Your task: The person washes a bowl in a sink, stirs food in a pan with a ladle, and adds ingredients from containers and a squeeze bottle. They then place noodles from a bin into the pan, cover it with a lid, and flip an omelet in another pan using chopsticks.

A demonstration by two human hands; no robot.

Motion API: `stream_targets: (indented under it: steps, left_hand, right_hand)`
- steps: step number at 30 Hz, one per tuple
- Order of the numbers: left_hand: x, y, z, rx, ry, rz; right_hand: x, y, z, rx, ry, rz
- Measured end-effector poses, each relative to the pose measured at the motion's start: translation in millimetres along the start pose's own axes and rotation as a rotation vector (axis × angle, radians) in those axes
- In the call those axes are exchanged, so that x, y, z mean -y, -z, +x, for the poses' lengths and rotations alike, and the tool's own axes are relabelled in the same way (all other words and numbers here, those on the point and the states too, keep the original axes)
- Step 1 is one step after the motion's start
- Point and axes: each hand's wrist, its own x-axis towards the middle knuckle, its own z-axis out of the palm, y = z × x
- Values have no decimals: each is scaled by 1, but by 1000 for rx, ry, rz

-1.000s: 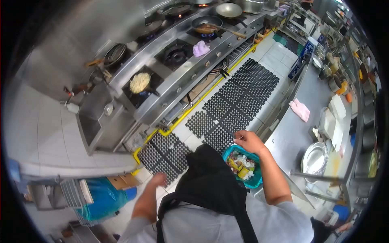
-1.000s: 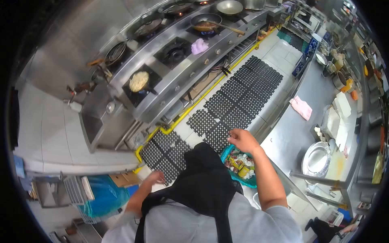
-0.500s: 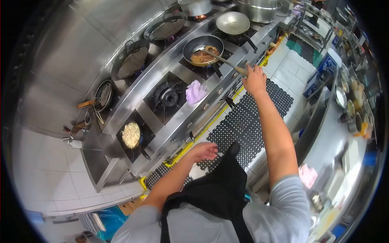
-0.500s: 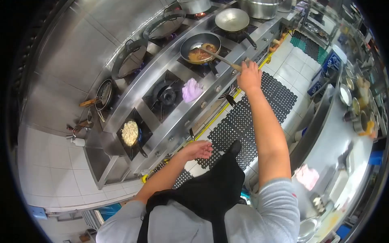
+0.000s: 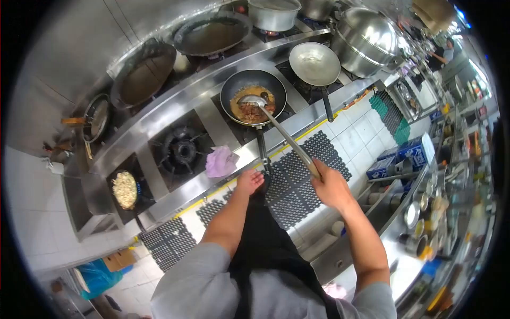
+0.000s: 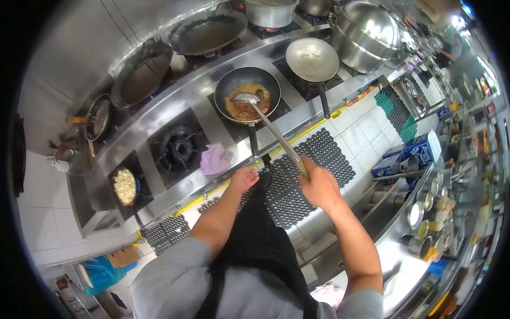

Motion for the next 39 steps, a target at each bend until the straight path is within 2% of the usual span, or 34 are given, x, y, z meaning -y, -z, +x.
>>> stream_targets:
  steps: [3,4,5,7,8,9,11,15,18,20,21,23,25,26,27,29,30,31,32,33,34,37,39]
  left_hand:
    - [20,0,44,-48,-54,-384]
    - [20,-21,32,-124,-143,-405]
    - [25,-28,37,-132,-134,-431]
    - [28,-42,53,-114,-261,-478]
    - [27,-54,46,-58,-312,-396]
    - [40,-19,97,204,-288,-565]
    - [42,-37,94,-22,-344,-551]
    - [30,-70,79,-150,-330,-652]
    - [45,-61,100,-94,-395,-722]
    - [54,-59,112,-32,-441,-787]
    - [56,-56,114,-31,-442,-797]
    - [55,-54,123,-8,-412,-827]
    - [67,-59,110,534,-622,-919]
    - [77,-6,161,407,-389,-928]
    - [58,-24,149,280,-154,-957]
    - [58,-13,133,-57,15,-742]
    - [42,-14,124,-124,149,-625]
    - [52,-20,96,-73,141,-442]
    - [42,-30,69,-92,243,-348]
    - [40,-50,31,-53,113,-147]
    - [30,-97,-29,-42,-20,52]
    - [15,-123,-76,206,-153,-145]
    - [-4,-175,-113,155,-228,-179]
  right_hand:
    - [-14,23,15,113,-79,46]
    - [-25,24,26,106,-62,23]
    - [-31,25,38,126,-60,3]
    - [-41,29,67,100,-21,-35]
    - [-46,30,81,92,-22,-35]
    - [-49,30,97,122,-23,-45]
    - [-55,29,116,62,-12,43]
    - [-66,18,159,69,-26,96]
    - [-87,5,168,160,-6,233]
    - [-65,28,169,416,-277,501]
    - [-58,41,167,419,-274,492]
    - [-61,69,160,575,-302,550]
    - [-66,95,152,614,-154,357]
    - [-77,103,149,605,-101,268]
    - [-89,110,146,605,10,450]
    - [-108,120,151,574,68,326]
    - [-116,128,160,598,127,285]
    - [-125,134,165,542,124,289]
    - [-131,137,170,528,191,237]
    - [-137,143,178,521,264,183]
    - [-139,152,183,499,285,184]
    - [-150,171,204,431,299,60]
    - [-168,166,217,333,401,-12]
